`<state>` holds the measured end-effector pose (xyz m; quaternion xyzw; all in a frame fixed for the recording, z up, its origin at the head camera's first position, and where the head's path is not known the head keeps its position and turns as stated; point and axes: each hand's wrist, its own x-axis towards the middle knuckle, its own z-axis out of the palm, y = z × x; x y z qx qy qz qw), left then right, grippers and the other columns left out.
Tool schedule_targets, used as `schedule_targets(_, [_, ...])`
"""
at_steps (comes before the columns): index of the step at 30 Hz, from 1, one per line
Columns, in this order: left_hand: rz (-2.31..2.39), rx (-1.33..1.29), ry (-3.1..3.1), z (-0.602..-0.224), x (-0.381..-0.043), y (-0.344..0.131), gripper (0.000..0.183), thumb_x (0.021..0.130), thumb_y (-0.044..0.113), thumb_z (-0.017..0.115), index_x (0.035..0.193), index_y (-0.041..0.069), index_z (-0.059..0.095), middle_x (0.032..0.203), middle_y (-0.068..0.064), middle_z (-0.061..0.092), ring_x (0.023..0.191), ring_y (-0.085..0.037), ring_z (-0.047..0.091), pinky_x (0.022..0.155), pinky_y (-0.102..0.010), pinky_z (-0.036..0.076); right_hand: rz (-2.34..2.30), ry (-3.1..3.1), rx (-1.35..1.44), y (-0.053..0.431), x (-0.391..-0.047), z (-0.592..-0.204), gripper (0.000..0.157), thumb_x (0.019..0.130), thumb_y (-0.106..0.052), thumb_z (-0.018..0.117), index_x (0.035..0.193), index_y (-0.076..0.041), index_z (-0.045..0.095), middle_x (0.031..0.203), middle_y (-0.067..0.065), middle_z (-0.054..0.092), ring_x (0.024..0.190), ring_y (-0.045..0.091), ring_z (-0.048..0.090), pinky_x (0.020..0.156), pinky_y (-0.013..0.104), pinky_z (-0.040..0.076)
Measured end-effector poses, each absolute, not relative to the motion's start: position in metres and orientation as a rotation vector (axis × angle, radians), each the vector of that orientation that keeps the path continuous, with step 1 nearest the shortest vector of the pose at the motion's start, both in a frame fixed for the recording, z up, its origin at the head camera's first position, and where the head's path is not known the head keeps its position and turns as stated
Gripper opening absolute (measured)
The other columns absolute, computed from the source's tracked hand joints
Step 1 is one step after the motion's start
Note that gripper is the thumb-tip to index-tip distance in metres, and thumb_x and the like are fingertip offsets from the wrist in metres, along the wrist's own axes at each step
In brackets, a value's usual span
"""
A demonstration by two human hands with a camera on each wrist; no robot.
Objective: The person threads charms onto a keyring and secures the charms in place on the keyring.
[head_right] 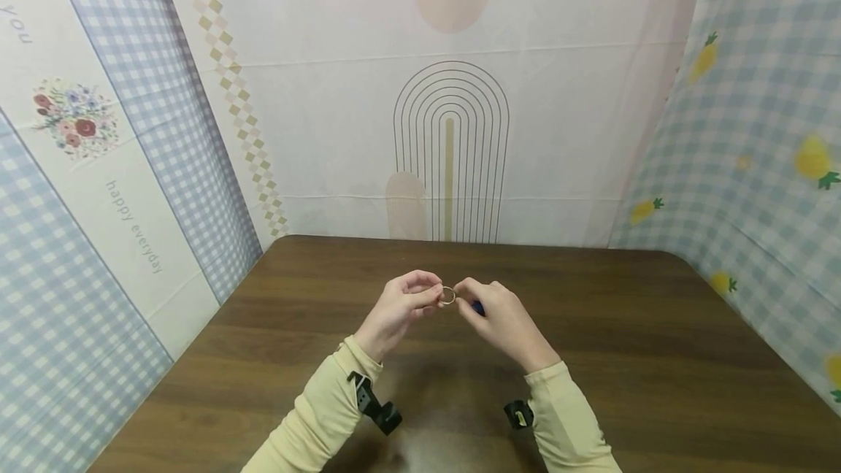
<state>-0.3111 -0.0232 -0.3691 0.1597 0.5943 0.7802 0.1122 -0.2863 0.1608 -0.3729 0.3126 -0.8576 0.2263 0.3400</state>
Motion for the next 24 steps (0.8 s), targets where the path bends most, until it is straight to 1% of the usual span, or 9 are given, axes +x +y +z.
schedule_targets(3, [2.287, 0.51, 1.743, -0.369, -0.3099, -0.0233, 0.014, 0.088, -0.001, 0.064, 0.101, 0.0, 0.061, 0.082, 0.005, 0.065, 0.077, -0.006, 0.063, 0.072, -0.022, 0.049, 0.588, -2.229, 0.816, 0.1611, -0.287, -0.3736, 0.018, 0.081, 0.001, 0.072, 0.094, -0.01, 0.068, 0.072, -0.007, 0.067, 0.066, 0.006, 0.055, 0.061, 0.026, 0.045])
schedule_targets(7, [2.303, 0.592, 1.809, -0.369, -0.306, -0.0244, 0.018, 0.083, -0.004, 0.068, 0.101, -0.002, 0.064, 0.082, 0.005, 0.067, 0.077, -0.005, 0.065, 0.071, -0.021, 0.052, 0.592, -2.238, 0.823, 0.1619, -0.288, -0.3739, 0.021, 0.081, 0.001, 0.072, 0.099, -0.009, 0.068, 0.075, -0.005, 0.069, 0.066, 0.007, 0.056, 0.062, 0.027, 0.046])
schedule_targets(9, [2.315, 0.618, 1.865, -0.3696, -0.3051, -0.0241, 0.019, 0.083, -0.003, 0.069, 0.102, -0.006, 0.065, 0.085, -0.001, 0.07, 0.078, -0.005, 0.066, 0.074, -0.023, 0.055, 0.593, -2.253, 0.819, 0.1622, -0.2878, -0.3739, 0.021, 0.082, -0.001, 0.072, 0.101, -0.009, 0.068, 0.076, -0.005, 0.069, 0.067, 0.007, 0.056, 0.063, 0.028, 0.047])
schedule_targets(11, [2.312, 0.601, 1.922, -0.37, -0.3052, -0.023, 0.021, 0.084, -0.004, 0.068, 0.104, -0.008, 0.065, 0.091, -0.011, 0.072, 0.079, -0.006, 0.068, 0.077, -0.025, 0.056, 0.593, -2.267, 0.814, 0.1627, -0.2872, -0.3742, 0.02, 0.083, -0.003, 0.072, 0.101, -0.01, 0.068, 0.076, -0.006, 0.069, 0.068, 0.006, 0.056, 0.064, 0.028, 0.046])
schedule_targets(14, [2.283, 0.574, 1.984, -0.3717, -0.3064, -0.0207, 0.022, 0.086, -0.004, 0.066, 0.107, -0.013, 0.065, 0.101, -0.025, 0.071, 0.082, -0.01, 0.07, 0.083, -0.031, 0.057, 0.593, -2.283, 0.814, 0.1631, -0.2863, -0.3748, 0.018, 0.083, -0.005, 0.072, 0.1, -0.012, 0.068, 0.074, -0.007, 0.068, 0.068, 0.006, 0.054, 0.064, 0.027, 0.046])
schedule_targets(16, [2.255, 0.561, 2.001, -0.3733, -0.3072, -0.0196, 0.022, 0.087, -0.004, 0.065, 0.107, -0.014, 0.065, 0.104, -0.029, 0.069, 0.081, -0.012, 0.071, 0.083, -0.031, 0.057, 0.599, -2.291, 0.824, 0.1635, -0.2858, -0.3757, 0.017, 0.084, -0.005, 0.071, 0.099, -0.013, 0.068, 0.073, -0.009, 0.068, 0.068, 0.005, 0.054, 0.064, 0.027, 0.045])
schedule_targets(18, [2.224, 0.563, 2.005, -0.3751, -0.3079, -0.0191, 0.02, 0.089, -0.004, 0.064, 0.106, -0.014, 0.066, 0.103, -0.031, 0.069, 0.078, -0.011, 0.07, 0.083, -0.031, 0.058, 0.599, -2.302, 0.828, 0.164, -0.2852, -0.3766, 0.015, 0.084, -0.005, 0.071, 0.096, -0.015, 0.068, 0.072, -0.011, 0.067, 0.067, 0.005, 0.052, 0.064, 0.026, 0.044])
schedule_targets(21, [2.175, 0.571, 2.013, -0.3772, -0.309, -0.019, 0.018, 0.089, -0.004, 0.063, 0.104, -0.014, 0.068, 0.101, -0.029, 0.07, 0.074, -0.008, 0.067, 0.083, -0.032, 0.058, 0.594, -2.315, 0.83, 0.1646, -0.2841, -0.3768, 0.015, 0.084, -0.005, 0.07, 0.091, -0.018, 0.069, 0.07, -0.015, 0.064, 0.066, 0.003, 0.048, 0.063, 0.024, 0.041])
schedule_targets(24, [2.158, 0.571, 1.971, -0.3772, -0.3102, -0.0194, 0.02, 0.091, -0.002, 0.062, 0.106, -0.013, 0.067, 0.095, -0.02, 0.073, 0.074, -0.006, 0.065, 0.082, -0.031, 0.057, 0.591, -2.314, 0.821, 0.1646, -0.2832, -0.3758, 0.016, 0.084, -0.004, 0.069, 0.088, -0.019, 0.069, 0.068, -0.018, 0.06, 0.065, 0.001, 0.043, 0.061, 0.022, 0.039])
